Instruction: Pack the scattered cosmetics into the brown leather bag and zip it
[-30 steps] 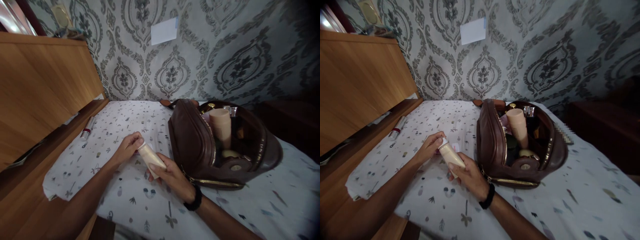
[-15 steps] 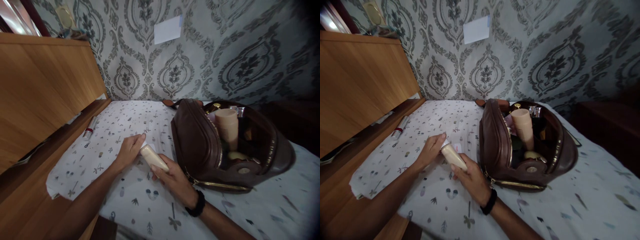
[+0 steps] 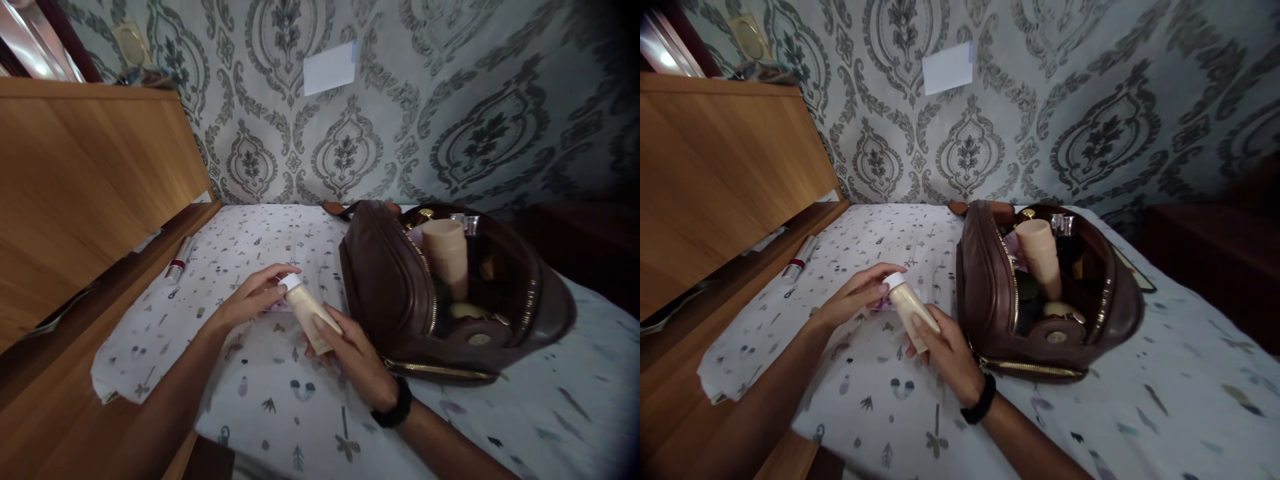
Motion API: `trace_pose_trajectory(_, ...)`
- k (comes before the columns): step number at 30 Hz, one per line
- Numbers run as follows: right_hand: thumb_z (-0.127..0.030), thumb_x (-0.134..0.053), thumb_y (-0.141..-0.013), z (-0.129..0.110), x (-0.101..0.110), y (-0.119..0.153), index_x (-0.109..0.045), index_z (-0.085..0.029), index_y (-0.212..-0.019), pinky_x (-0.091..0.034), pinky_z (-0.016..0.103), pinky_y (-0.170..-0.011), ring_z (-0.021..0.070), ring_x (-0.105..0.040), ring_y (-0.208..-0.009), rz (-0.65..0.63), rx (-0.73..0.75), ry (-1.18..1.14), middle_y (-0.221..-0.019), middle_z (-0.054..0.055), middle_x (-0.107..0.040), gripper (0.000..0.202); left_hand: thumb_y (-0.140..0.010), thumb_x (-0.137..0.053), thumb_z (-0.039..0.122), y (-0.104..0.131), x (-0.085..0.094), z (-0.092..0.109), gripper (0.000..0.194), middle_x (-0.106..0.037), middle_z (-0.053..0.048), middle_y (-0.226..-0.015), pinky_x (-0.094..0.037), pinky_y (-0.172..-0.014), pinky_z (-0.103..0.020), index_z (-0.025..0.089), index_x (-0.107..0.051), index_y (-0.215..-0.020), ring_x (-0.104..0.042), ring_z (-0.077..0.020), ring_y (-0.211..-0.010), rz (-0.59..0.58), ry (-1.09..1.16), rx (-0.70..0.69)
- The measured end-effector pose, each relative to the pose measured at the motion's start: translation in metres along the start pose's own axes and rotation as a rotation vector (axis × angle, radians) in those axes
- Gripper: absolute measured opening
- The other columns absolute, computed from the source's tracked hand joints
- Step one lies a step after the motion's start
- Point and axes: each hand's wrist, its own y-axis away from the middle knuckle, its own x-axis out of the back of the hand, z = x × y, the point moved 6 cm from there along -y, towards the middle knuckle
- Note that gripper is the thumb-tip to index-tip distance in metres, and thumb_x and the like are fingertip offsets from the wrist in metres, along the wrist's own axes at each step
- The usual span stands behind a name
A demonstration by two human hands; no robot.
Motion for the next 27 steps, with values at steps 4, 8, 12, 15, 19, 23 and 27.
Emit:
trace_pose_trajectory(4, -0.069, -0.041, -0.093, 0.002, 0.001, -0.001, -0.06, -0.014, -0.083, -0.036, 0.023, -0.046, 0.0099, -0.047, -0.049, 0.006, 0.004, 0.0, -0.062, 0.005, -0.063, 0.058, -0.087, -0.06, 0.058, -0.003, 0.004, -0.012, 0.043, -0.055, 0.0, -0.075, -0.032, -0.046, -0.018, 0.018, -0.06, -0.1, -0.049, -0.0086, -0.058, 0.124, 0.13, 0.07)
trace_pose_trajectory(8, -0.07, -0.042, -0.091, 0.005, 0.004, -0.002, -0.061, -0.014, -0.084, -0.037, 0.024, -0.046, 0.0106, -0.049, -0.049, 0.039, -0.011, -0.055, -0.065, 0.006, -0.065, 0.06, -0.085, -0.057, 0.066, -0.004, 0.008, -0.02, 0.049, -0.051, 0.002, -0.066, -0.031, -0.043, -0.016, 0.017, -0.057, -0.086, -0.047, -0.0075, -0.051, 0.225, 0.139, 0.1)
trace_pose_trajectory(12, -0.07, -0.045, -0.09, 0.007, 0.004, -0.004, -0.061, -0.014, -0.085, -0.037, 0.023, -0.045, 0.0116, -0.052, -0.051, 0.029, -0.007, -0.078, -0.065, 0.005, -0.065, 0.058, -0.087, -0.055, 0.065, -0.005, 0.008, -0.025, 0.048, -0.052, 0.002, -0.065, -0.032, -0.042, -0.015, 0.018, -0.058, -0.087, -0.048, -0.0074, -0.05, 0.225, 0.129, 0.117)
trace_pose_trajectory(15, -0.07, -0.045, -0.09, 0.007, 0.004, -0.004, -0.061, -0.015, -0.084, -0.037, 0.023, -0.045, 0.0114, -0.052, -0.05, 0.029, 0.001, -0.07, -0.065, 0.005, -0.065, 0.058, -0.086, -0.054, 0.066, -0.005, 0.007, -0.027, 0.048, -0.052, 0.002, -0.066, -0.033, -0.043, -0.015, 0.018, -0.057, -0.087, -0.048, -0.0076, -0.052, 0.214, 0.157, 0.131)
trace_pose_trajectory(19, -0.071, -0.044, -0.09, 0.008, 0.005, -0.003, -0.061, -0.015, -0.085, -0.037, 0.024, -0.045, 0.0112, -0.051, -0.048, 0.025, 0.007, -0.058, -0.064, 0.005, -0.065, 0.058, -0.086, -0.055, 0.066, -0.004, 0.004, -0.027, 0.049, -0.052, 0.003, -0.068, -0.036, -0.046, -0.016, 0.018, -0.056, -0.087, -0.049, -0.0075, -0.054, 0.208, 0.193, 0.144)
trace_pose_trajectory(23, -0.07, -0.044, -0.091, 0.008, 0.004, -0.003, -0.059, -0.016, -0.085, -0.037, 0.023, -0.044, 0.0106, -0.05, -0.047, 0.009, 0.01, -0.037, -0.062, 0.004, -0.063, 0.057, -0.086, -0.054, 0.067, -0.005, 0.002, -0.027, 0.049, -0.052, 0.002, -0.067, -0.032, -0.044, -0.015, 0.017, -0.056, -0.087, -0.048, -0.0073, -0.053, 0.208, 0.17, 0.146)
trace_pose_trajectory(27, -0.072, -0.046, -0.089, 0.008, 0.003, -0.003, -0.059, -0.016, -0.087, -0.037, 0.023, -0.043, 0.0118, -0.055, -0.049, 0.014, 0.01, -0.038, -0.065, 0.004, -0.064, 0.058, -0.086, -0.055, 0.066, -0.006, 0.002, -0.029, 0.049, -0.052, 0.002, -0.066, -0.031, -0.044, -0.015, 0.017, -0.057, -0.087, -0.047, -0.0073, -0.053, 0.2, 0.132, 0.135)
